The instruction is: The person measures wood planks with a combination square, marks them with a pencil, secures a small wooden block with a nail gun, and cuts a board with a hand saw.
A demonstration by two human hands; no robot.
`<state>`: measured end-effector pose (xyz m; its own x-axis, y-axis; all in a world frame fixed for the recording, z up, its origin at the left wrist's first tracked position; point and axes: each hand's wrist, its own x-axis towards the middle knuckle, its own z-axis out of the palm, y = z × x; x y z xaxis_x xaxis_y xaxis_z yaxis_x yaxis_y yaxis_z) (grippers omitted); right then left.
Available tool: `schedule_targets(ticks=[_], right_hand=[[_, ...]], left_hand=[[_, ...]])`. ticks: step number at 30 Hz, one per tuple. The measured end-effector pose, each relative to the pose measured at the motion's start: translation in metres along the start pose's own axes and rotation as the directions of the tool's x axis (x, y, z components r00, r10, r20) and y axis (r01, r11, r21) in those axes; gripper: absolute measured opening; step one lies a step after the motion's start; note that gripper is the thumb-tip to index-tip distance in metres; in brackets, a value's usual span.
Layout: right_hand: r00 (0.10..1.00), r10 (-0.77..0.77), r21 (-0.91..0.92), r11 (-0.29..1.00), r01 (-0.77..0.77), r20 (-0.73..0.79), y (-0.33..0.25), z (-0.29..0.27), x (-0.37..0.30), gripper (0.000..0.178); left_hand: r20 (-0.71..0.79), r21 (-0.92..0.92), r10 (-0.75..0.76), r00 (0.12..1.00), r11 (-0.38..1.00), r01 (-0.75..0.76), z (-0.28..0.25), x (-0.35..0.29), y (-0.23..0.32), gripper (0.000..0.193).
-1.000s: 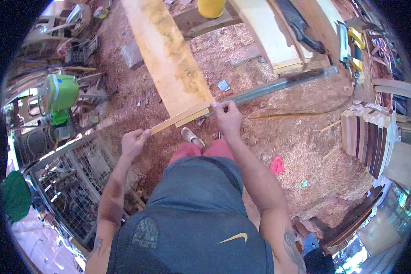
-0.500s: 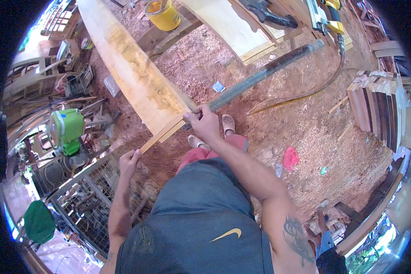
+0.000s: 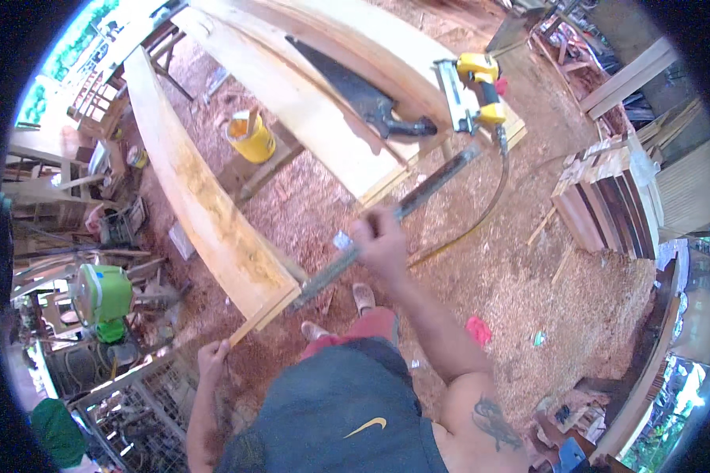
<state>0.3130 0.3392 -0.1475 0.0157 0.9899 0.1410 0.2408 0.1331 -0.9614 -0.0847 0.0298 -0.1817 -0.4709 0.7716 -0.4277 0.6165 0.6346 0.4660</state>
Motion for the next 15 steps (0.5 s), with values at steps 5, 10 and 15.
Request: schedule_targets(ticks=[5,10,15], right_hand=[[0.831,-0.461,-0.497,0.824,0.271,-0.311,-0.004,-0.134,0.168,0.022],[0.914,-0.130,-0.753,0.617,-0.228,-0.384,0.057,-0.206,0.300,0.050],[0.993,0.074,-0.681,0.723,-0.116,-0.090,0.130,-0.248,0.385,0.042]], left_hand=[[-0.009,-0.062,0.032,0.999,0.998,-0.033,0.010,0.000,-0.005,0.049],[0.040,0.006,-0.105,0.994,0.994,0.105,0.011,0.000,-0.005,0.051],[-0.010,0.044,-0.014,1.000,0.999,0.015,0.009,-0.007,0.011,0.052]])
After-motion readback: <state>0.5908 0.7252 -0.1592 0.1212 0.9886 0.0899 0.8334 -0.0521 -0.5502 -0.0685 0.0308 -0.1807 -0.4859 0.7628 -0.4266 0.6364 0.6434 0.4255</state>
